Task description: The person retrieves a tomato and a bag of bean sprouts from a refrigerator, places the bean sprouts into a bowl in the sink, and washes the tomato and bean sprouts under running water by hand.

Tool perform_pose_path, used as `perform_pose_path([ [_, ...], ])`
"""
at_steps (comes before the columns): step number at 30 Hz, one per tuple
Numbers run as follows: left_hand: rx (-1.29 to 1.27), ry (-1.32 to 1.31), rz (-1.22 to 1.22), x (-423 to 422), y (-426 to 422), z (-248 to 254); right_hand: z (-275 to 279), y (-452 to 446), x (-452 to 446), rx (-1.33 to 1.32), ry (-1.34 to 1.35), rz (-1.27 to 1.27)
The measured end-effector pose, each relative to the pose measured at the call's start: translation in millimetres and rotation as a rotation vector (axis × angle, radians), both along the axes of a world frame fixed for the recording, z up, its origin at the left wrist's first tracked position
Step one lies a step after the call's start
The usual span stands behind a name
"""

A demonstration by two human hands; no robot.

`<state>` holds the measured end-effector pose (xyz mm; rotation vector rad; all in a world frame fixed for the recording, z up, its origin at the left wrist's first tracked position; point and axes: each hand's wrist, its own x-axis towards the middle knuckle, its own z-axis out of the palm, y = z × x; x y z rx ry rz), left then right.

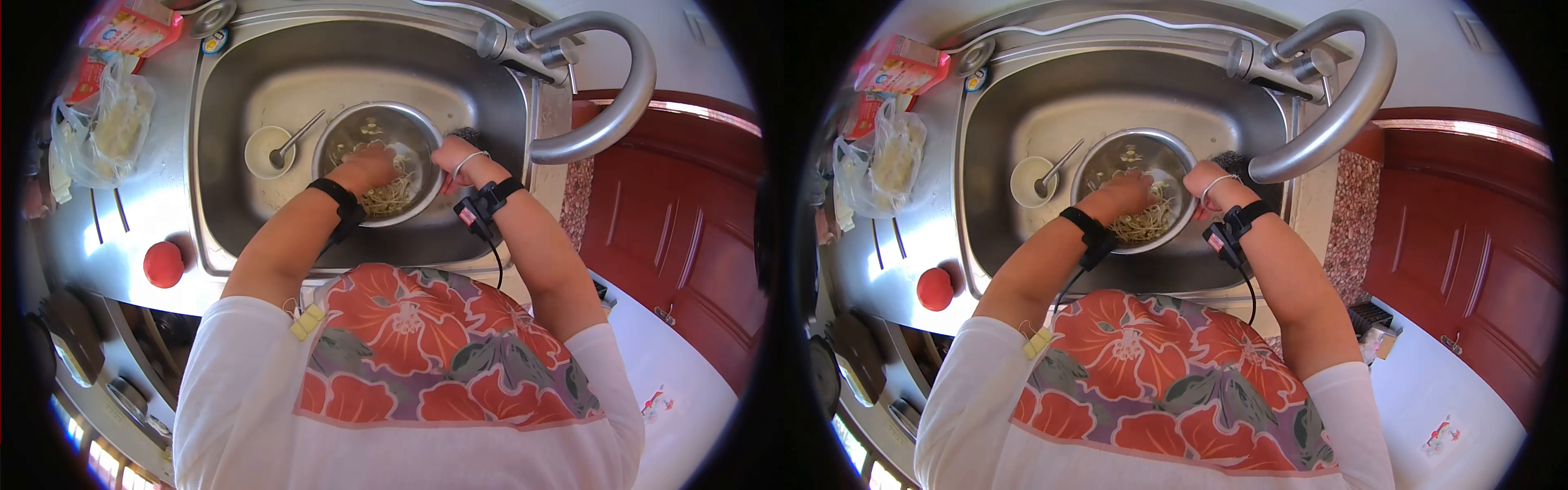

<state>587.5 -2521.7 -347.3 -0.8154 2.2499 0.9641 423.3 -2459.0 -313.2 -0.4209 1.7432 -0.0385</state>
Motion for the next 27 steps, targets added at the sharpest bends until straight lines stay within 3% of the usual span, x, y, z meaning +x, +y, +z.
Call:
perform_pose_path([
  [1,-0.037,-0.056,0.025,-3.5,2.3,15.6,0.1,-0.7,0.0,0.0,-0.003,-0.008],
  [4,-0.184,-0.086,-0.23,-9.6,-0.9,19.4,-1.1,-2.6,1.1,-0.003,0.004,-0.013],
  [7,-0.335,0.039,-0.305,-13.7,-10.1,5.9,5.8,-4.6,6.1,-0.023,0.032,0.007],
  [16,-0.161,0.139,-0.125,9.1,-37.5,-30.7,4.7,-7.2,6.3,-0.016,0.063,0.019],
  [27,-0.065,0.321,-0.124,13.9,-42.8,-58.4,2.1,-8.4,3.8,-0.009,0.059,0.016],
])
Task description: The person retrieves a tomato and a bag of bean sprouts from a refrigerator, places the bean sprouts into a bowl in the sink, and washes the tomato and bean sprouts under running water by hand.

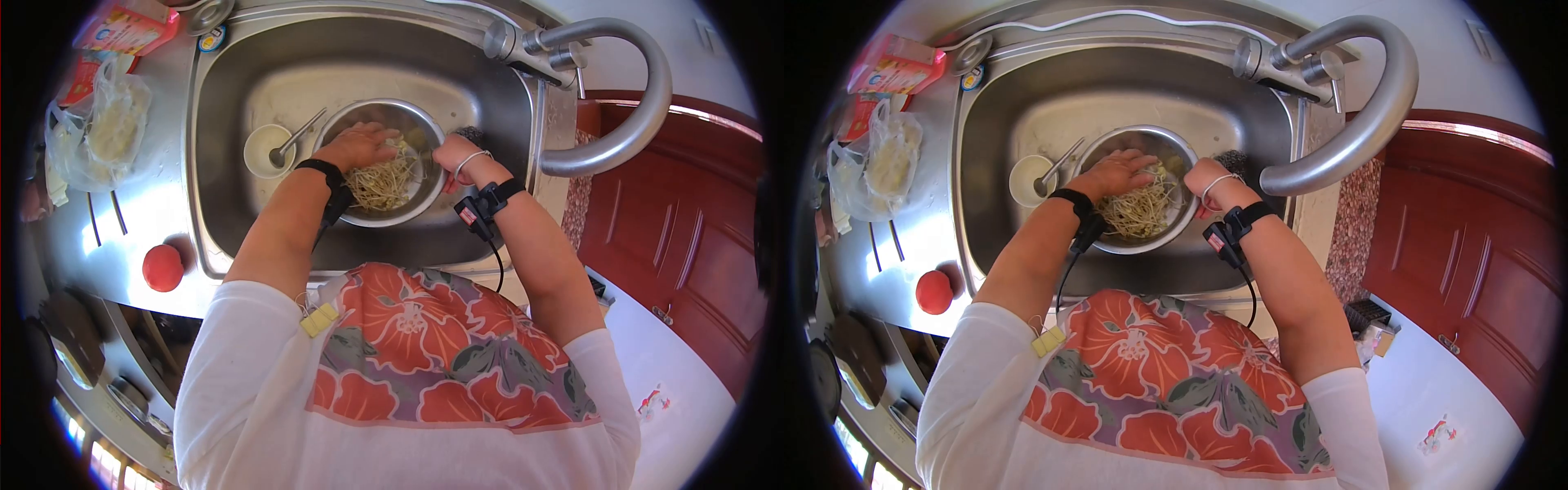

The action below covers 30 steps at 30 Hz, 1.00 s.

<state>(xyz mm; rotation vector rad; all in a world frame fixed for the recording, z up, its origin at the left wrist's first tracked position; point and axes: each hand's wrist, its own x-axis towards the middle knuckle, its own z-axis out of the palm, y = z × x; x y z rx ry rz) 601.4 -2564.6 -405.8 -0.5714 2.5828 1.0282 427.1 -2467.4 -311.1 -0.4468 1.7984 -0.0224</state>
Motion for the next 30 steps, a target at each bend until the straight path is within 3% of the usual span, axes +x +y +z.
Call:
perform_pose_path([
  [22,0.18,-0.038,0.122,-3.5,-8.1,-13.3,13.5,-38.2,-3.3,0.043,0.027,0.161],
  [30,0.135,-0.014,0.134,-3.4,-5.9,-17.2,13.8,-42.2,-3.2,0.069,0.037,0.177],
])
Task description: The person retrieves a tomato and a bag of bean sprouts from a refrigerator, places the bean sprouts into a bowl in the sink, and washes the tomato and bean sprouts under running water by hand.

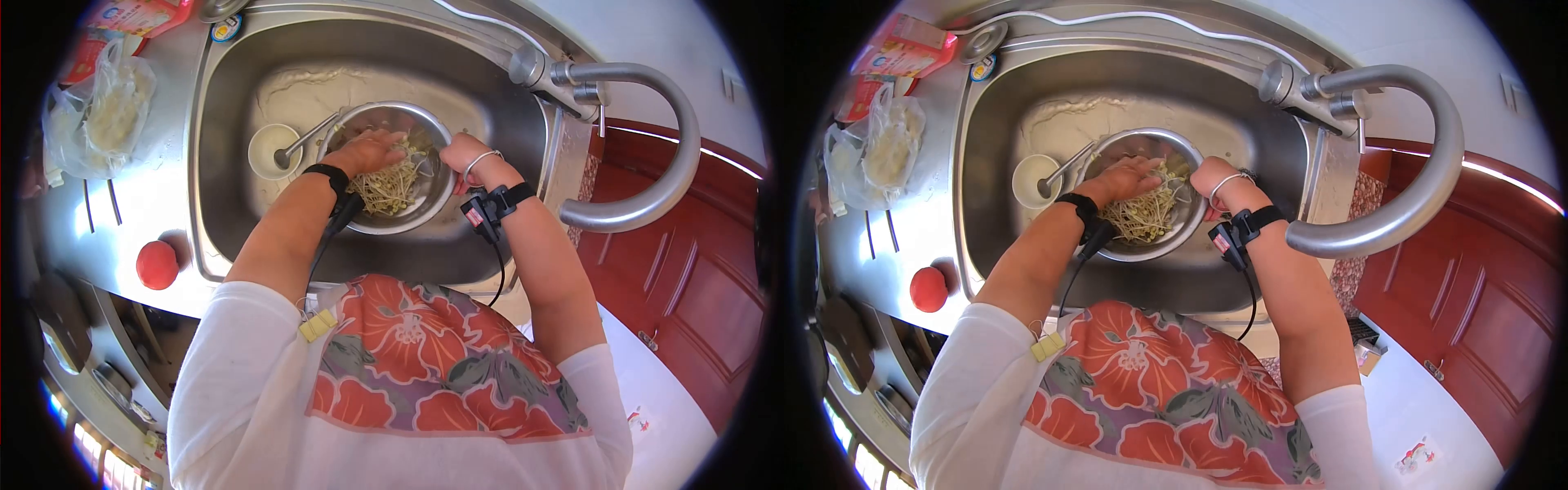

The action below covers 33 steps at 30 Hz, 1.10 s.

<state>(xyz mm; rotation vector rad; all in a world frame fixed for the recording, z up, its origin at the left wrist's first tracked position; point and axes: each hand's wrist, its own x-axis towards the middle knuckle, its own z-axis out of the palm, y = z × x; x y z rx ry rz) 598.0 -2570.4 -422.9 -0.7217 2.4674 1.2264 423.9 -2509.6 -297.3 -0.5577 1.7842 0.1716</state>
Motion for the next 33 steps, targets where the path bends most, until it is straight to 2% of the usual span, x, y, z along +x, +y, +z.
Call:
perform_pose_path([
  [10,0.065,0.049,0.034,0.6,-6.9,-6.1,3.3,-13.9,2.0,0.017,0.04,0.074],
  [14,0.177,-0.014,0.073,0.3,-12.2,-3.1,-8.6,-22.7,0.7,0.008,0.095,0.152],
  [23,0.261,0.086,0.102,5.4,-15.7,-30.6,-3.5,-45.8,6.1,-0.001,0.145,0.267],
  [33,0.372,0.023,0.093,11.6,-23.9,-14.9,-4.5,-73.2,13.4,-0.05,0.207,0.41],
])
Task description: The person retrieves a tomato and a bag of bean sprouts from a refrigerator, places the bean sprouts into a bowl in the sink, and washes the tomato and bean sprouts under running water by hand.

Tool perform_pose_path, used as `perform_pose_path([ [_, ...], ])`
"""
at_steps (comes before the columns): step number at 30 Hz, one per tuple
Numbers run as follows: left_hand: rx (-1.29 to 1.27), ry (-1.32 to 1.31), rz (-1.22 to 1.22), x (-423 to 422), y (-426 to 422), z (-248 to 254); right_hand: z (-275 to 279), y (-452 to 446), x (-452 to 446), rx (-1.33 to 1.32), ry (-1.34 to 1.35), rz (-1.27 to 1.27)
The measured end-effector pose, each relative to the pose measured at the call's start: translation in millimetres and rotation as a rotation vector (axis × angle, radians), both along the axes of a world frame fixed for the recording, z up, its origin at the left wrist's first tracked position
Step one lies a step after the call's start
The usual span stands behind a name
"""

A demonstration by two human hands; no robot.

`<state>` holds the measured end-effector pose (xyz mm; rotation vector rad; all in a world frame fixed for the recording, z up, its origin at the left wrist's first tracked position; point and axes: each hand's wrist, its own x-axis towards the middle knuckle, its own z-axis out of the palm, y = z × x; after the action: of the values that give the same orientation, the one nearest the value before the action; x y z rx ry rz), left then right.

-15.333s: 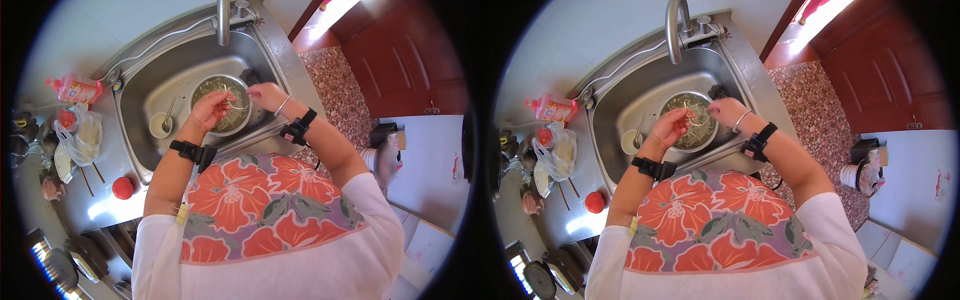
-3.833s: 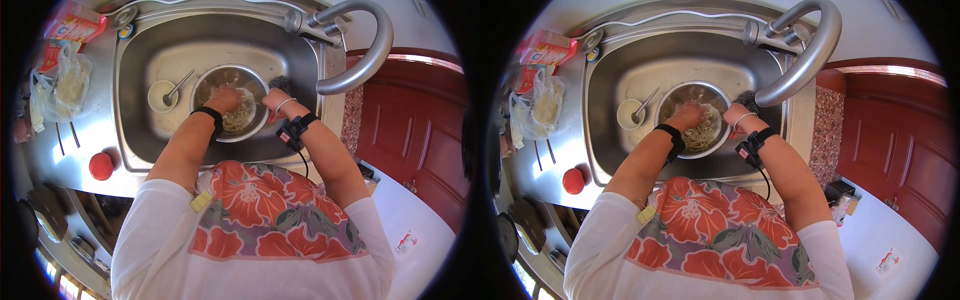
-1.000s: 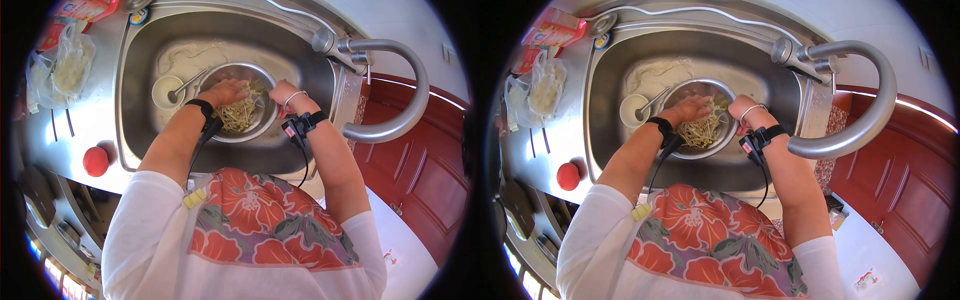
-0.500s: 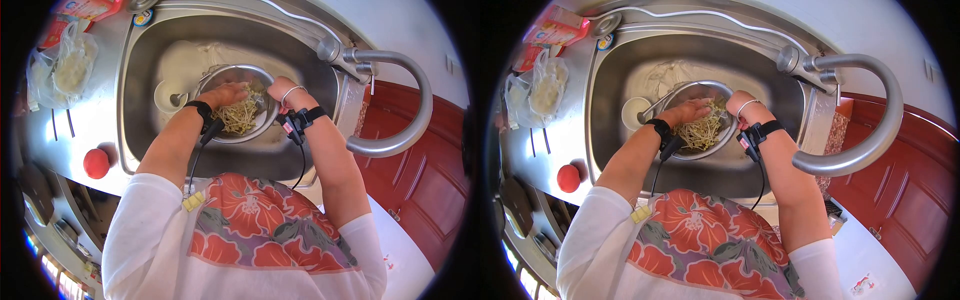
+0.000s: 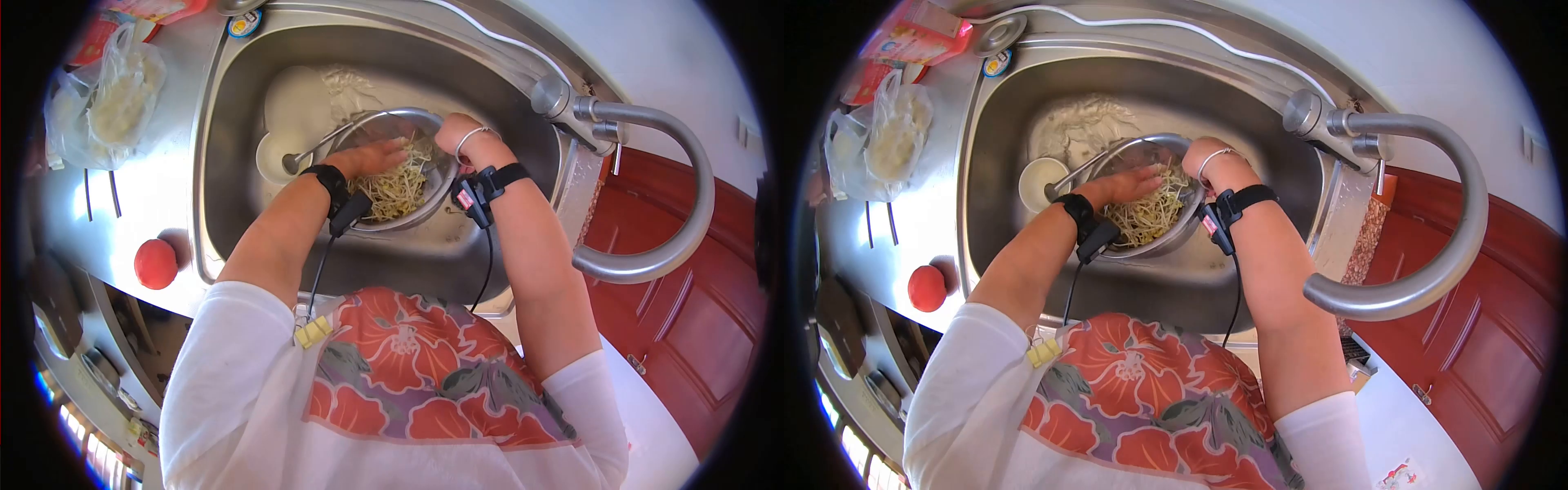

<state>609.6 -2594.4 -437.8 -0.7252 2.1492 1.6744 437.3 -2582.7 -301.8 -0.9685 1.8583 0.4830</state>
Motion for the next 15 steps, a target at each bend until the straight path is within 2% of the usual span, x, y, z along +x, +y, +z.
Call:
perform_pose_path([
  [4,0.014,-0.024,0.017,2.0,0.2,-7.4,6.1,-3.4,3.4,0.014,0.002,-0.054],
  [8,0.03,-0.02,0.015,5.5,-2.0,-12.6,0.5,-9.8,2.5,0.023,0.006,0.03],
  [15,0.074,-0.105,0.034,9.8,-5.4,9.2,2.9,-22.4,9.5,0.023,0.08,0.133],
])
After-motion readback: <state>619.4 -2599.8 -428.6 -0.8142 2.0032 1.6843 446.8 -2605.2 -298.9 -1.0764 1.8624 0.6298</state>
